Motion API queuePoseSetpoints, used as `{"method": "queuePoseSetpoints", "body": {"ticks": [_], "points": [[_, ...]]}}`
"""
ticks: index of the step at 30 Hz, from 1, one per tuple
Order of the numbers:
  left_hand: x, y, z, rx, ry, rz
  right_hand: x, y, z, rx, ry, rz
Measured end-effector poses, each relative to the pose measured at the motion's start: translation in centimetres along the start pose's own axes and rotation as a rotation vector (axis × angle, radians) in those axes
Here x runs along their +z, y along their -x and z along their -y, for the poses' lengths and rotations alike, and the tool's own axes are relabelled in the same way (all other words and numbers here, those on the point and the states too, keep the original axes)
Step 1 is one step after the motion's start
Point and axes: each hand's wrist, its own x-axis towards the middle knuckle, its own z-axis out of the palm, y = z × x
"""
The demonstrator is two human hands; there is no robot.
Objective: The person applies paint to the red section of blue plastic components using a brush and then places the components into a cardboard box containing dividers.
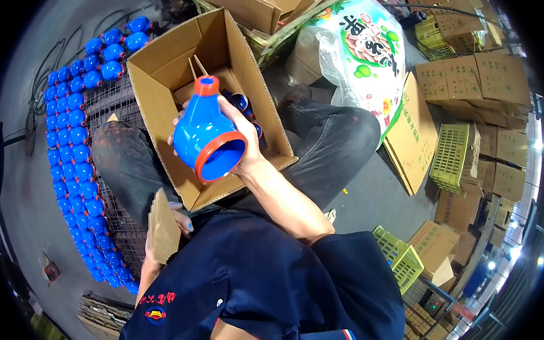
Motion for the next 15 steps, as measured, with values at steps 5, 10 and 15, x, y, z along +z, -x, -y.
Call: {"method": "queuePoseSetpoints", "body": {"ticks": [5,10,15], "points": [[-5.2,3.0,0.1,-0.197,-0.163,-0.133,4.5,4.3,3.4,-0.170,0.265,-0.187],[-6.8,-1.8,-5.7,0.192,0.206,-0.142,1.7,4.5,6.7,-0.055,1.255,-0.649],[-9.0,-13.4,-16.1,0.586,0.337,0.149,-4.1,-5.6,5.2,-0.097,2.027,-0.573]]}}
